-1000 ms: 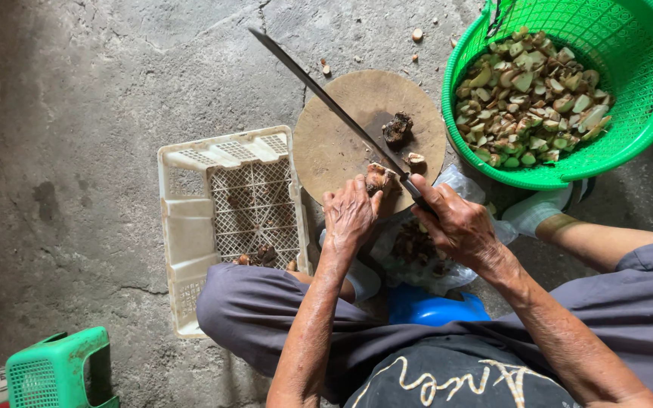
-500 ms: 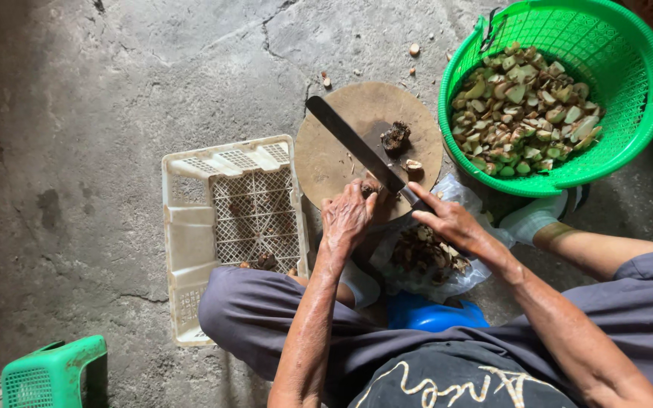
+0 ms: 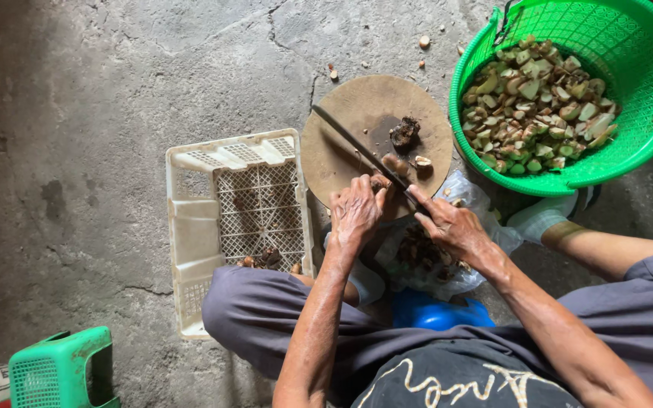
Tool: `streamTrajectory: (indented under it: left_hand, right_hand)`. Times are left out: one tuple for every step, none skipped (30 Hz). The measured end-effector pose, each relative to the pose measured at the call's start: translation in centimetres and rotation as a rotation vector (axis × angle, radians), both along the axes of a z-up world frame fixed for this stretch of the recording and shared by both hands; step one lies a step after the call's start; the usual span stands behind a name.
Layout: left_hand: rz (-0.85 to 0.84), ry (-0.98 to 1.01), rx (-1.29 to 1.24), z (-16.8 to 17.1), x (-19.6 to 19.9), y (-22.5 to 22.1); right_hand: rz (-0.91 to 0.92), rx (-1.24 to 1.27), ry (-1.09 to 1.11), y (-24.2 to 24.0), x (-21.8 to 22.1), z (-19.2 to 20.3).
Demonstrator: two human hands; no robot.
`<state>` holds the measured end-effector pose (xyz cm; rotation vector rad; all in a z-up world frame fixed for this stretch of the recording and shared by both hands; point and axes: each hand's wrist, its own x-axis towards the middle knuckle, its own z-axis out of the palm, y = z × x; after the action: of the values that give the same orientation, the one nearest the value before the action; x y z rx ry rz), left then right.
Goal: The person sits on a low stool and uses a large knife to chop brown root vegetables on a round wooden cutting board. The chopped pieces are transferred into a green basket, while the remaining whole vegetables are kept in a white crate.
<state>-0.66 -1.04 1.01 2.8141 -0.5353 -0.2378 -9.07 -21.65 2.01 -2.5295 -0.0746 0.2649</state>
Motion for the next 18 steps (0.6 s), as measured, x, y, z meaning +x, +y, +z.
streamTrajectory:
  left_hand:
    - [0.016, 0.045, -0.049, -0.1, 0.0, 0.3]
    - [0.031, 0.090, -0.099, -0.2, 0.1, 1.0]
    - [0.038, 0.137, -0.151, -0.5, 0.2, 1.8]
    - [0.020, 0.168, -0.192, -0.7, 0.2, 2.7]
    - [0.010, 0.194, -0.233, -0.7, -0.1, 3.8]
    - [0.000, 0.220, -0.273, -0.8, -0.1, 4.5]
    - [-0.001, 0.219, -0.300, -1.0, -0.2, 4.9]
    - [-0.002, 0.218, -0.327, -1.1, -0.3, 5.4]
    - [-0.011, 0.218, -0.354, -1.3, -0.2, 5.7]
    - [0.022, 0.234, -0.336, -1.4, -0.1, 6.0]
    - [0.048, 0.249, -0.323, -1.5, 0.4, 5.8]
    - [0.074, 0.264, -0.311, -1.6, 1.0, 5.6]
    - [0.108, 0.215, -0.214, -1.7, 1.7, 5.3]
    - [0.141, 0.164, -0.118, -1.9, 2.4, 5.0]
    - [0.174, 0.113, -0.024, -2.1, 3.1, 4.4]
    - [0.135, 0.008, -0.066, -2.4, 3.8, 3.7]
    - [0.097, -0.097, -0.107, -2.7, 4.5, 2.8]
    - [0.059, -0.202, -0.149, -3.0, 5.2, 1.8]
  right_hand:
    - [0.008, 0.062, -0.006, -0.6, 0.2, -1.0]
    - [0.015, 0.124, -0.012, -1.2, 0.3, -2.0]
    - [-0.021, 0.182, 0.062, -1.7, 0.2, -2.8]
    - [-0.057, 0.240, 0.137, -2.1, 0.0, -3.4]
    - [-0.085, 0.300, 0.207, -2.4, 0.1, -3.8]
    - [-0.096, 0.284, 0.186, -2.6, 0.2, -4.0]
    - [-0.106, 0.271, 0.169, -2.6, 0.1, -4.1]
    - [-0.116, 0.258, 0.151, -2.5, 0.1, -4.0]
    - [-0.110, 0.243, 0.121, -2.3, 0.1, -3.8]
    - [-0.104, 0.228, 0.092, -2.3, 0.0, -3.4]
    - [-0.104, 0.207, 0.059, -2.7, 0.1, -2.8]
    - [-0.059, 0.258, -0.098, -3.1, 0.0, -2.1]
    - [-0.014, 0.306, -0.255, -3.5, -0.1, -1.2]
    - [0.032, 0.351, -0.413, -3.9, -0.2, -0.3]
    - [-0.040, 0.373, -0.339, -4.6, -0.5, 0.6]
    - [-0.113, 0.394, -0.264, -5.3, -0.9, 1.6]
    - [-0.185, 0.416, -0.190, -6.1, -1.4, 2.6]
    - [-0.292, 0.403, -0.076, -6.8, -1.8, 3.5]
